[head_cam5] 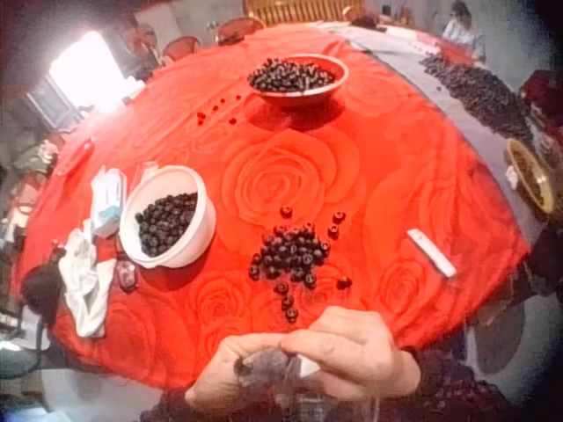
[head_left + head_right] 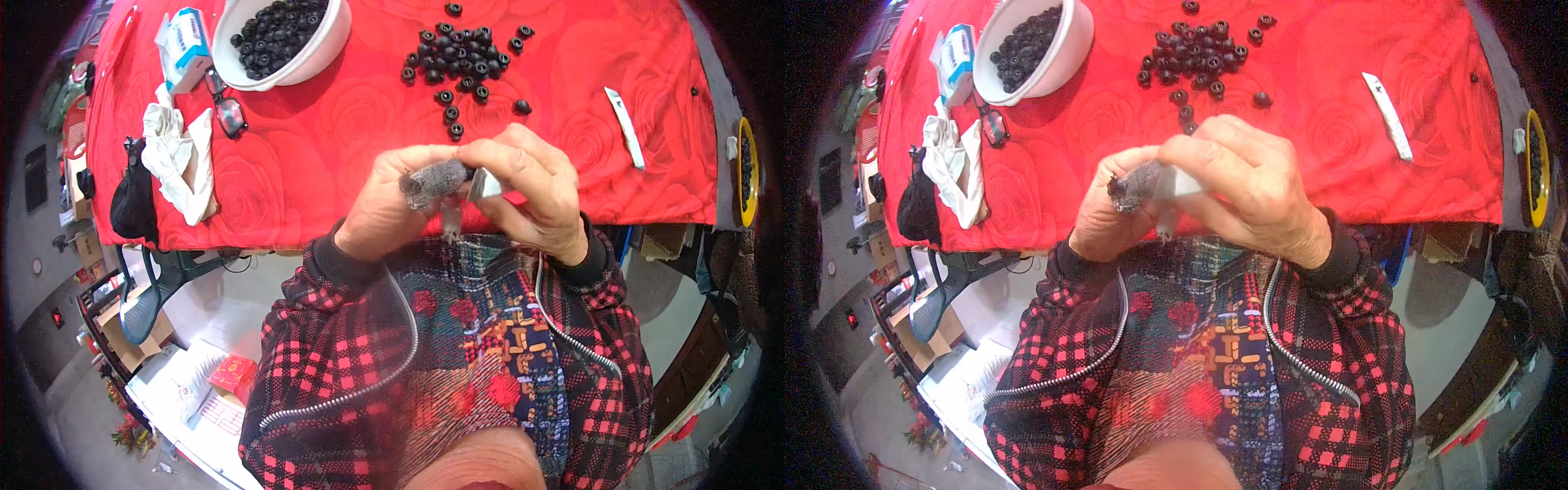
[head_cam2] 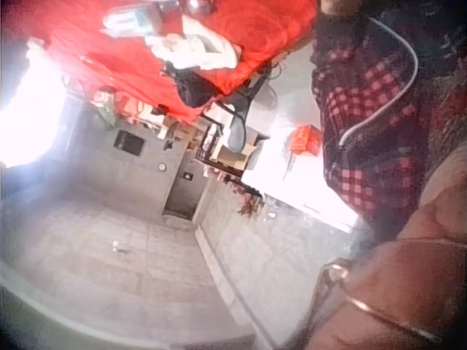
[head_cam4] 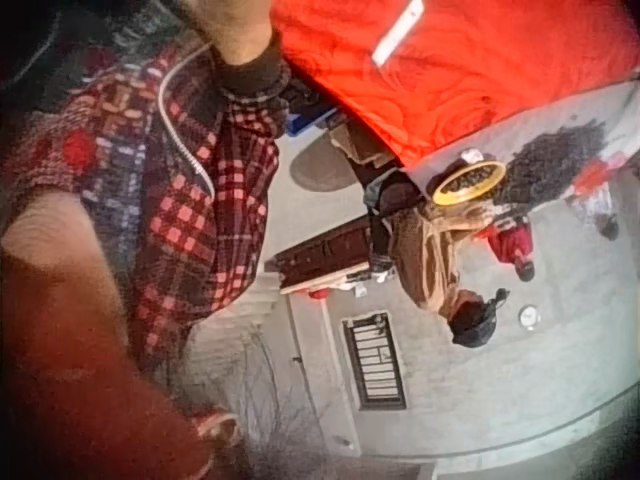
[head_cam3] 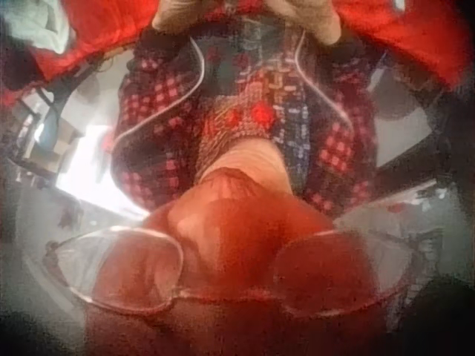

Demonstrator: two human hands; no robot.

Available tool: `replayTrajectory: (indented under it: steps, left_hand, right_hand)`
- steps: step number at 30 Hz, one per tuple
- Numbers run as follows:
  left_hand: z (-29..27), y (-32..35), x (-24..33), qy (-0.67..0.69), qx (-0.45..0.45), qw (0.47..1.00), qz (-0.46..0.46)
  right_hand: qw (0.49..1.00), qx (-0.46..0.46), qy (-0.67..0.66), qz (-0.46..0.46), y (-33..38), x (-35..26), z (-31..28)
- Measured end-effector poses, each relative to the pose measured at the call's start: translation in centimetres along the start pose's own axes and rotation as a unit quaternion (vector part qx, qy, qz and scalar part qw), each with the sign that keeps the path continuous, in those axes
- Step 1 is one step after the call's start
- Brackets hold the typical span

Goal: The person sits at a table and uses a small metal tool to remove the pits from black olives one by one. They hold an olive in their left hand and use the tool in their right hand to extract the pit, then place the pitted olive onto the red tablecloth. The process is repeated continuously throughout the clip.

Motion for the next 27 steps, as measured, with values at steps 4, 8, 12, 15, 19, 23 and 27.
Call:
replayTrajectory:
  steps: [4,8,12,15,19,23,27]
  left_hand:
    - [0.1,0.5,-0.5,0.104,0.016,0.992,-0.074]
    - [-0.1,1.0,-0.5,-0.008,-0.067,0.997,0.03]
    - [-0.3,1.1,-1.7,0.187,0.047,0.973,-0.128]
    - [-1.4,1.3,0.1,0.094,0.049,0.994,0.018]
    - [-3.8,0.2,12.2,-0.405,0.178,0.847,0.294]
    - [-9.4,-2.0,19.7,-0.629,0.235,0.649,0.359]
    - [-10.3,-3.1,20.0,-0.667,0.276,0.547,0.425]
  right_hand:
    - [0.997,0.035,0.024,-0.057,0.2,-1.0,0.3]
    - [0.992,0.067,0.052,-0.092,0.5,-1.4,0.7]
    - [0.99,0.101,0.06,-0.077,1.0,-1.9,0.9]
    - [0.989,0.101,0.062,-0.084,1.0,-1.9,1.1]
    - [0.987,0.112,0.108,-0.038,1.7,-0.9,-0.1]
    - [0.987,0.13,0.092,0.021,1.9,0.5,-0.6]
    - [0.982,0.144,0.121,0.032,2.4,1.4,-1.5]
Point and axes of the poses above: each hand's wrist, its own y-axis away from the middle knuckle, its own z-axis out of the palm, x = y × z, the point moved 6 cm from there along -y, towards the middle knuckle, and after that the axes turned 12 degrees about z, right-handed, at the moved point
